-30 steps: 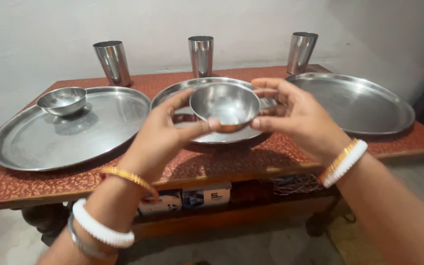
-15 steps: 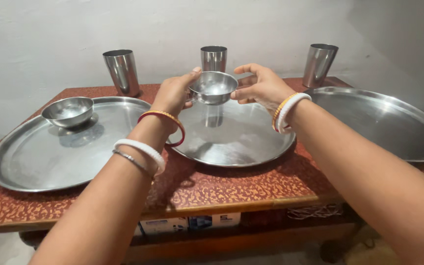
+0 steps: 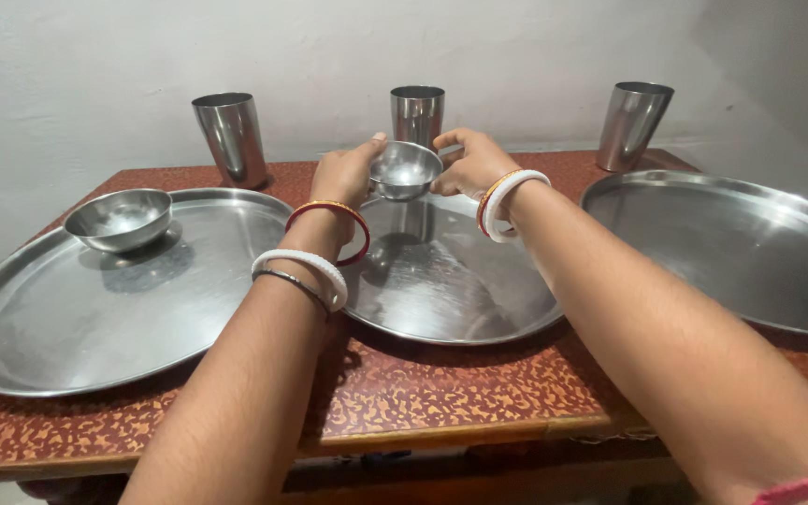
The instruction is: The person sits on the floor and uses a cloth to polish small stainless steel bowls and plates. They wipe the interior and exterior of each item and place them onto larger trays on a nearby table.
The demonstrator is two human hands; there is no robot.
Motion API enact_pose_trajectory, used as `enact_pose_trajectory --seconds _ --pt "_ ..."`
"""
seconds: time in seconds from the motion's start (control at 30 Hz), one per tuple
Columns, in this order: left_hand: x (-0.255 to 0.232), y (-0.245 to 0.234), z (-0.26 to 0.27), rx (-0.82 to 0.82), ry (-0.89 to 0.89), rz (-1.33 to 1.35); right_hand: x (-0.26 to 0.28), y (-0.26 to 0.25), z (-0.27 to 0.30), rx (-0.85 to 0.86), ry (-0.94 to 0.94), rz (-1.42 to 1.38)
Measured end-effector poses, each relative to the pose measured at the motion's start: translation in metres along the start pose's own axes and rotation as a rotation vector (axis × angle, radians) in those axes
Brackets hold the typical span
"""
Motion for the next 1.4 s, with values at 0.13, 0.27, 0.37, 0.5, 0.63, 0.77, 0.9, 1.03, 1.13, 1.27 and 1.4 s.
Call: enact_pose_trajectory --seconds 0.13,0.27,0.37,0.5,0.63,0.77,0.9,1.03,1.13,1.27,1.4 --pt "0.006 0.0 0.002 0.003 0.014 0.01 -0.012 0.003 -0.004 -0.031 0.015 0.049" --pt "0.016 -0.001 0.002 -0.016 -0.031 -0.084 -0.019 0.01 -0.012 0.0 -0.012 0.006" --pt "0.025 0.002 0.001 0.014 -0.071 -0.091 -0.027 0.012 -0.017 0.007 -0.021 0.019" --pt "0.031 0.005 -0.002 0.04 -0.084 -0.053 -0.031 0.013 -0.02 0.015 -0.038 0.06" --pt "0.035 0.004 -0.006 0.031 -0.076 -0.075 -0.033 0.014 -0.019 0.003 -0.021 0.077" --pt "0.039 0.003 -0.008 0.027 -0.084 -0.111 -0.03 0.017 -0.015 0.007 -0.037 0.135" --pt "0.037 0.001 -0.006 0.03 -0.107 -0.116 -0.026 0.019 -0.013 0.008 -0.046 0.182" --pt "0.037 -0.001 0.003 0.03 -0.158 -0.144 -0.026 0.02 -0.012 0.018 -0.048 0.202" --pt "0.035 -0.003 0.009 0.042 -0.171 -0.158 -0.025 0.021 -0.011 0.025 -0.052 0.195" --pt "0.035 -0.006 0.009 0.034 -0.152 -0.205 -0.024 0.021 -0.01 0.03 -0.062 0.204" --pt "0.041 -0.005 0.0 0.023 -0.123 -0.197 -0.026 0.02 -0.011 0.031 -0.037 0.19"
Point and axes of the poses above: each hand's wrist, its own z-axis away from the middle knuckle, its own y-axis out of the palm, x = y × z, the point moved 10 cm from there along -z, towards the middle knuckle, and after that the axes turned 12 degrees about -z, right-handed, at the moved point
